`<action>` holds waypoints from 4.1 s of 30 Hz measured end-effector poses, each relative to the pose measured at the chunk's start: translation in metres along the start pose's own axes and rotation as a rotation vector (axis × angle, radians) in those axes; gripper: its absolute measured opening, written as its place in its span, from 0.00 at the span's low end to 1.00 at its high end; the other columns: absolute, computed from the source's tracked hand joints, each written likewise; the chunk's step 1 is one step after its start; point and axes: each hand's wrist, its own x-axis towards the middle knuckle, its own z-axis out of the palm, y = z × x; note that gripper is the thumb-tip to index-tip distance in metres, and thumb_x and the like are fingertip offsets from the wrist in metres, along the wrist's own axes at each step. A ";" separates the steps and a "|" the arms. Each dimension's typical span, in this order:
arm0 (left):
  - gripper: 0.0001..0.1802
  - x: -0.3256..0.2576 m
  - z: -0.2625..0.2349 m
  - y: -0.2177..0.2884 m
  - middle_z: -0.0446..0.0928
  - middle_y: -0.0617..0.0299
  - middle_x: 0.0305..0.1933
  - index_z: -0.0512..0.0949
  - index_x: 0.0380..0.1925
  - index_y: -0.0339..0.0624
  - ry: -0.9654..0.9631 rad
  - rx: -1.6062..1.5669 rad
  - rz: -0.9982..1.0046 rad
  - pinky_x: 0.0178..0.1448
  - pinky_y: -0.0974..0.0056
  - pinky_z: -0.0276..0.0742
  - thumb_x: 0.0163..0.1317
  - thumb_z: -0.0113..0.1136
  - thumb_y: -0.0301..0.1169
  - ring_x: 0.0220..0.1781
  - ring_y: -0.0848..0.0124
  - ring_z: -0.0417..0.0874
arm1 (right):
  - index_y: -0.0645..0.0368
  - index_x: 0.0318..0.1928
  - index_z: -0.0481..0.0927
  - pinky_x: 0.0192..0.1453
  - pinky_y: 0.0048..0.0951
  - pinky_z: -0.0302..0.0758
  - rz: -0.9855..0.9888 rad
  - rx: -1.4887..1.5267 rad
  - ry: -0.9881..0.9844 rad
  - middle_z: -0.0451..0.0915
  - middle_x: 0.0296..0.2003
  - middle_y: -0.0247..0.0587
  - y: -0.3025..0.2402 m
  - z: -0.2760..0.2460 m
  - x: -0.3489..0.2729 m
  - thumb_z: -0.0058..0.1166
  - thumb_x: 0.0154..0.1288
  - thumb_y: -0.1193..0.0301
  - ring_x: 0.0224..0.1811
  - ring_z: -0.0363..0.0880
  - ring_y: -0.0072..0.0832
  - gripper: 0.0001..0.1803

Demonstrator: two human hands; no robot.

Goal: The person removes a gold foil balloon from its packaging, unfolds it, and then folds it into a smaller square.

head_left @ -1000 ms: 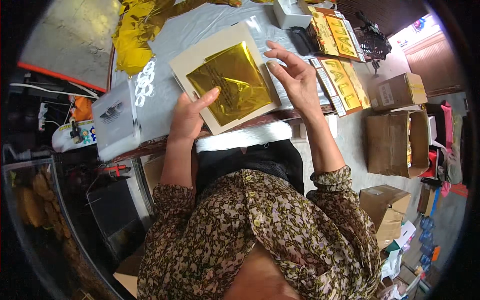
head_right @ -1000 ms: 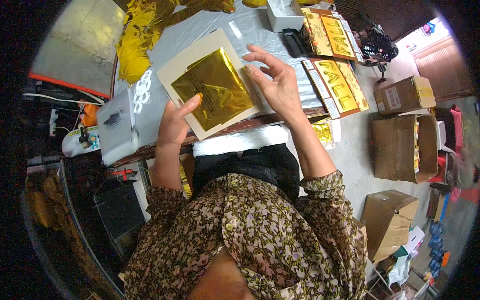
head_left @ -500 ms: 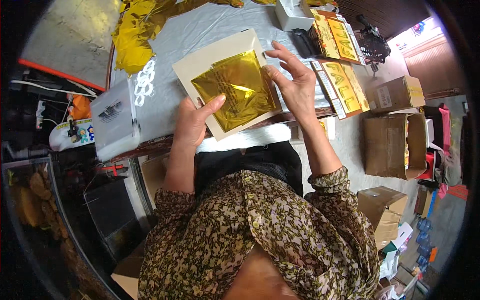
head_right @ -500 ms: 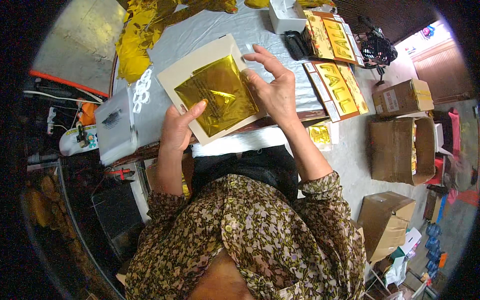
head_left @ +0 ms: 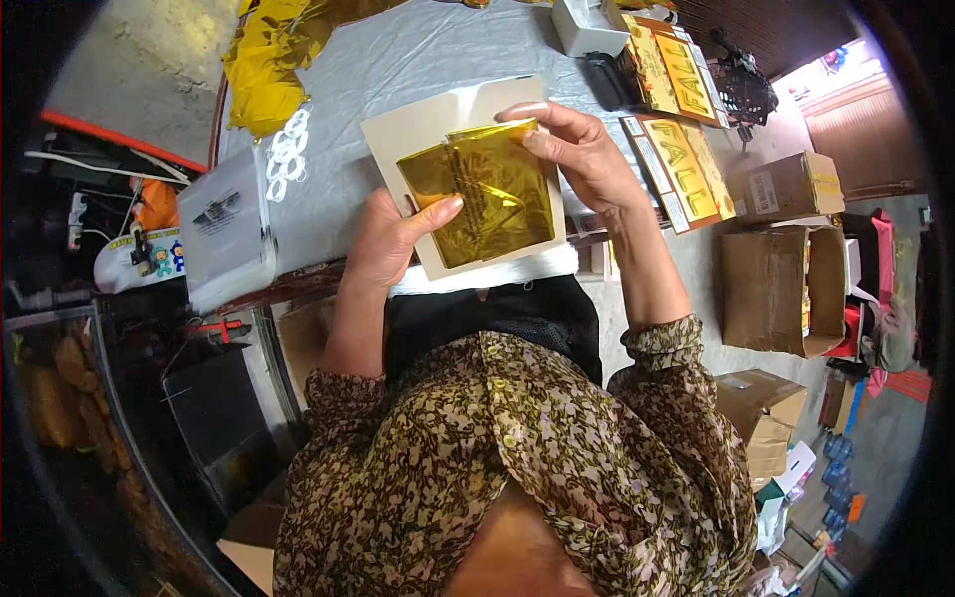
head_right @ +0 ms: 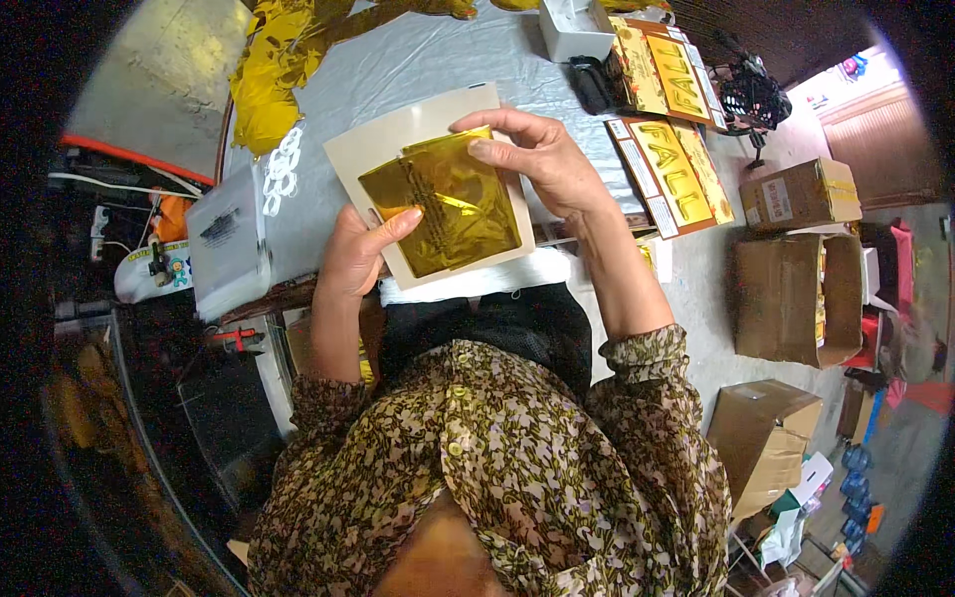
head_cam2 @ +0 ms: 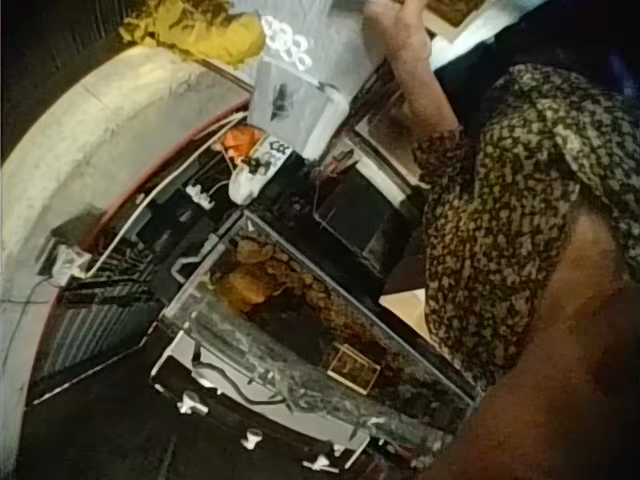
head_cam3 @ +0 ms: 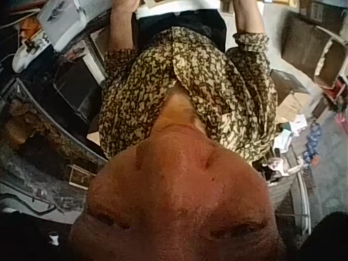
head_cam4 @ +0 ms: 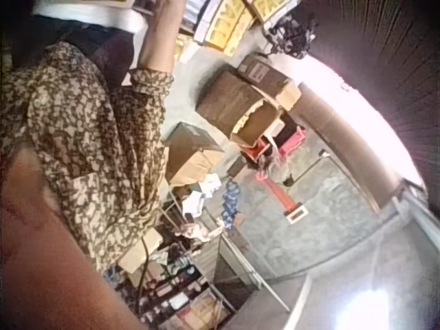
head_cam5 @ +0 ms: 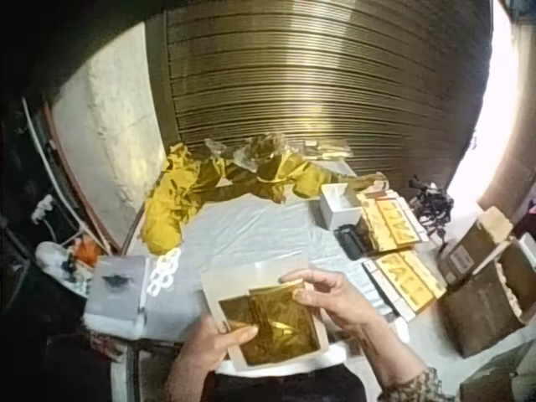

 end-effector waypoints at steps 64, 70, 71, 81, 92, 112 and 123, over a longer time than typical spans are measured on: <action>0.18 -0.002 0.027 -0.015 0.88 0.60 0.48 0.85 0.51 0.34 0.085 0.040 -0.019 0.52 0.67 0.83 0.62 0.77 0.26 0.46 0.74 0.87 | 0.56 0.60 0.86 0.57 0.26 0.81 0.289 -0.116 -0.169 0.89 0.52 0.33 -0.012 -0.006 -0.027 0.67 0.71 0.70 0.49 0.84 0.17 0.19; 0.20 0.000 0.024 -0.014 0.88 0.60 0.49 0.85 0.52 0.34 0.113 -0.004 -0.086 0.54 0.67 0.82 0.61 0.77 0.26 0.47 0.74 0.86 | 0.59 0.54 0.88 0.55 0.24 0.79 0.163 -0.070 0.092 0.89 0.49 0.37 0.012 -0.014 -0.027 0.67 0.70 0.76 0.46 0.84 0.19 0.13; 0.20 0.000 0.024 -0.014 0.88 0.60 0.49 0.85 0.52 0.34 0.112 -0.002 -0.088 0.54 0.67 0.82 0.61 0.77 0.26 0.47 0.74 0.86 | 0.60 0.51 0.89 0.54 0.24 0.79 0.130 -0.048 0.131 0.90 0.46 0.37 0.017 -0.016 -0.026 0.68 0.69 0.76 0.45 0.84 0.19 0.12; 0.21 -0.003 0.024 -0.017 0.87 0.59 0.50 0.84 0.53 0.34 0.095 -0.003 -0.088 0.55 0.65 0.81 0.61 0.76 0.26 0.49 0.73 0.86 | 0.66 0.42 0.90 0.51 0.24 0.79 0.202 -0.098 0.298 0.90 0.37 0.38 0.022 -0.003 -0.029 0.70 0.67 0.75 0.39 0.84 0.20 0.07; 0.20 -0.011 0.019 -0.009 0.87 0.59 0.52 0.84 0.55 0.36 0.044 0.021 -0.102 0.58 0.65 0.81 0.62 0.76 0.26 0.51 0.73 0.86 | 0.59 0.63 0.83 0.60 0.28 0.80 0.195 -0.209 -0.171 0.87 0.54 0.34 -0.013 -0.009 -0.030 0.72 0.67 0.64 0.53 0.83 0.20 0.27; 0.16 -0.012 0.042 -0.012 0.87 0.62 0.44 0.86 0.48 0.35 0.063 0.122 -0.029 0.50 0.67 0.83 0.63 0.77 0.28 0.44 0.75 0.85 | 0.55 0.54 0.91 0.55 0.24 0.79 0.327 -0.197 -0.097 0.91 0.44 0.32 -0.007 -0.015 -0.040 0.68 0.72 0.64 0.45 0.83 0.15 0.15; 0.19 -0.011 0.042 -0.011 0.87 0.60 0.48 0.86 0.51 0.33 0.128 0.079 -0.055 0.54 0.66 0.81 0.67 0.74 0.35 0.48 0.75 0.85 | 0.59 0.53 0.90 0.52 0.24 0.82 0.371 -0.174 -0.024 0.91 0.43 0.36 -0.005 -0.008 -0.044 0.67 0.72 0.62 0.43 0.85 0.18 0.16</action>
